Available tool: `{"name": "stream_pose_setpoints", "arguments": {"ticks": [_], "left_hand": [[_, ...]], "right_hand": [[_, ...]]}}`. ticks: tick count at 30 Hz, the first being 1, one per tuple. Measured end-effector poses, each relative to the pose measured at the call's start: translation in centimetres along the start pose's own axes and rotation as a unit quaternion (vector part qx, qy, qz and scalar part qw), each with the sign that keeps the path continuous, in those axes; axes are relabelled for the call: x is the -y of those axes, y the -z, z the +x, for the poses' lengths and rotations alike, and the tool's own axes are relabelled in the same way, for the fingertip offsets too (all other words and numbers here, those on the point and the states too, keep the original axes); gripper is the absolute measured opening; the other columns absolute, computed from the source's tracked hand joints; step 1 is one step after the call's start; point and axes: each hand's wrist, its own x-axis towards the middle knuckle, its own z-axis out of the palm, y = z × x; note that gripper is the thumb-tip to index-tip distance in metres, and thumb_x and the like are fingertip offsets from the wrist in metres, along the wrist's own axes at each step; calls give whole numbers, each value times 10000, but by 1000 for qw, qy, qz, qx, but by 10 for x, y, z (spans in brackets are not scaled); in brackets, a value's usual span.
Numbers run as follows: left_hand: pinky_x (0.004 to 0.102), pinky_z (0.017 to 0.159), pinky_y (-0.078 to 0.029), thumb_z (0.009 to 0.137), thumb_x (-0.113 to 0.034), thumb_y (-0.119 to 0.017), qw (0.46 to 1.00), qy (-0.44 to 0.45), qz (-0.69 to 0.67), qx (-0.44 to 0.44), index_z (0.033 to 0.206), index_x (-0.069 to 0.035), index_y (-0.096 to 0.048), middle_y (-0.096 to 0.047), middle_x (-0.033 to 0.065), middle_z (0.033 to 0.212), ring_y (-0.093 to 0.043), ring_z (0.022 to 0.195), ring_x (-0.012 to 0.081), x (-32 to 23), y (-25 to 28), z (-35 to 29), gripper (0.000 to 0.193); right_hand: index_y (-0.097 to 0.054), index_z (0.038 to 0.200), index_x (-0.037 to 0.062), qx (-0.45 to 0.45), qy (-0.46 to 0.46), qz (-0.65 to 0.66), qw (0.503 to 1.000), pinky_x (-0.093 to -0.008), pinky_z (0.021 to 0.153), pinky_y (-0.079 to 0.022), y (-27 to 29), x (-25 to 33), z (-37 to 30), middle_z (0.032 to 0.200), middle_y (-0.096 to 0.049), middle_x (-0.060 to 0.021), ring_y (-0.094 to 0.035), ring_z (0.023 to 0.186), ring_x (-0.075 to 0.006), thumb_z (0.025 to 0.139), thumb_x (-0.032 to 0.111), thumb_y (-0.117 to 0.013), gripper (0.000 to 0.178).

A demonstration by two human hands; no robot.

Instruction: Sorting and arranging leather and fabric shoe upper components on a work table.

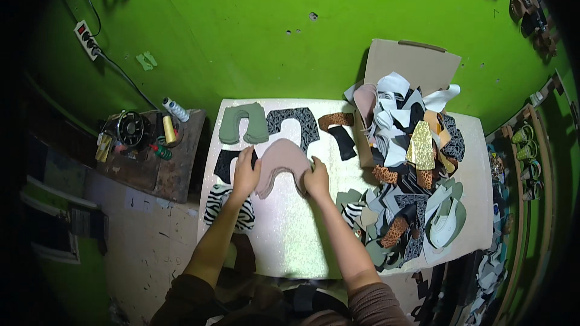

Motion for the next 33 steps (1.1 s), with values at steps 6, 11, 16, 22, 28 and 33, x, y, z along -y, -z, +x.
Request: {"name": "stream_pose_setpoints", "arguments": {"ticks": [6,11,16,22,28,33], "left_hand": [[456,1046,-226,846,-292,-509,960,-157,210,103,1312,-35,-388,-337,131,1392,-311,1289,267,-1,-22,-20,546],[466,1039,-225,837,-312,-520,953,-144,245,108,1327,-63,-380,-336,99,1402,-312,1294,234,14,-35,-31,568],[474,1036,-226,833,-337,-521,951,-153,253,94,1327,-67,-384,-339,101,1401,-328,1283,245,10,-39,-30,579],[503,1039,-189,846,-335,-510,959,-121,242,84,1283,-66,-438,-364,138,1374,-333,1271,297,-34,-38,-49,518],[467,988,-270,864,-286,-503,978,-175,99,56,1132,-40,-563,-530,155,1189,-454,1133,326,-154,-56,-82,368],[383,822,-407,840,-235,-536,977,-162,-9,139,1045,-40,-585,-620,110,959,-570,905,274,-224,-92,-104,288]], "right_hand": [[-434,1259,15,8,226,-275,935,-460,1047,-236,-15,2,-16,1347,-368,-181,-302,1278,-318,860,159,-472,425],[-371,1330,92,21,260,-364,894,-535,1052,-165,-31,-23,-21,1394,-340,-86,-277,1304,-250,852,307,-481,535],[-355,1344,114,28,251,-359,899,-566,1041,-154,-24,-28,-21,1412,-319,-59,-261,1313,-258,844,335,-493,564],[-381,1313,85,76,237,-388,887,-547,1056,-122,25,-7,-62,1377,-285,-250,-180,1329,-370,724,341,-633,690],[-454,1256,65,124,237,-378,886,-510,1035,-216,153,22,-123,1310,-401,-213,-306,1275,-340,804,276,-560,509],[-577,1067,36,25,302,-324,896,-429,920,-382,247,-16,-105,1124,-545,-154,-479,1093,-315,775,109,-547,303]]}}
